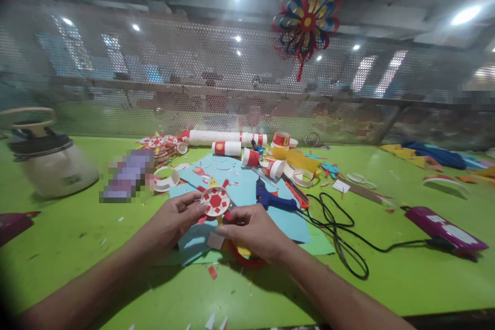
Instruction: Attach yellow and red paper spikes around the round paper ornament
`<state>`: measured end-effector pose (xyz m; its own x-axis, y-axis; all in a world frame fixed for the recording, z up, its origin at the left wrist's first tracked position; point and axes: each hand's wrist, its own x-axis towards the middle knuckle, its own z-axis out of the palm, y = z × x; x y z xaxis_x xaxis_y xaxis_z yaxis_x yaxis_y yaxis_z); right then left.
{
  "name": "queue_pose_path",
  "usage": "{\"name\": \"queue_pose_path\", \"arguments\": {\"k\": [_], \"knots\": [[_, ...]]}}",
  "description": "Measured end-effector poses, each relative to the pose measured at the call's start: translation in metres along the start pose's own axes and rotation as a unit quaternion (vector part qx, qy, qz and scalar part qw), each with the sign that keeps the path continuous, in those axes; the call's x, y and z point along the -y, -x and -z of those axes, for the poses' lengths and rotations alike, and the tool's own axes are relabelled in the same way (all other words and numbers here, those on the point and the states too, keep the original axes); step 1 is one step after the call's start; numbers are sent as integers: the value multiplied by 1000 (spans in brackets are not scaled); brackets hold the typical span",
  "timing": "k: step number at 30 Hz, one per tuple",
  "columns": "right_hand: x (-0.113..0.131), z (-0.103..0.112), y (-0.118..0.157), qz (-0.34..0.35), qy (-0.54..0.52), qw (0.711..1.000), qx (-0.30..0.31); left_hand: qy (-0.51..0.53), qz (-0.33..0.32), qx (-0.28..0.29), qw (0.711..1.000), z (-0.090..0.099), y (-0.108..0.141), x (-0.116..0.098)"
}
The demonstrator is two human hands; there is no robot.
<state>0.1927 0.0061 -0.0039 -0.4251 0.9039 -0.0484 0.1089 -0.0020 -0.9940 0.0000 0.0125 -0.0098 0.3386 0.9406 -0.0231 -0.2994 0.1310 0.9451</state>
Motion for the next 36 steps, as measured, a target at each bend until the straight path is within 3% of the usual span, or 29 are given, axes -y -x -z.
{"name": "queue_pose_path", "arguments": {"k": [8, 15, 36], "knots": [[-7, -4, -1, 5, -27, 999, -27, -17, -21, 43, 999, -3, 1, 1], [-11, -4, -2, 12, -11, 1000, 11, -1, -20, 23, 1000, -4, 0, 1], [-7, -9, 0, 31, 39, 999, 12, -2, -21, 10, 1000, -5, 2, 0]]}}
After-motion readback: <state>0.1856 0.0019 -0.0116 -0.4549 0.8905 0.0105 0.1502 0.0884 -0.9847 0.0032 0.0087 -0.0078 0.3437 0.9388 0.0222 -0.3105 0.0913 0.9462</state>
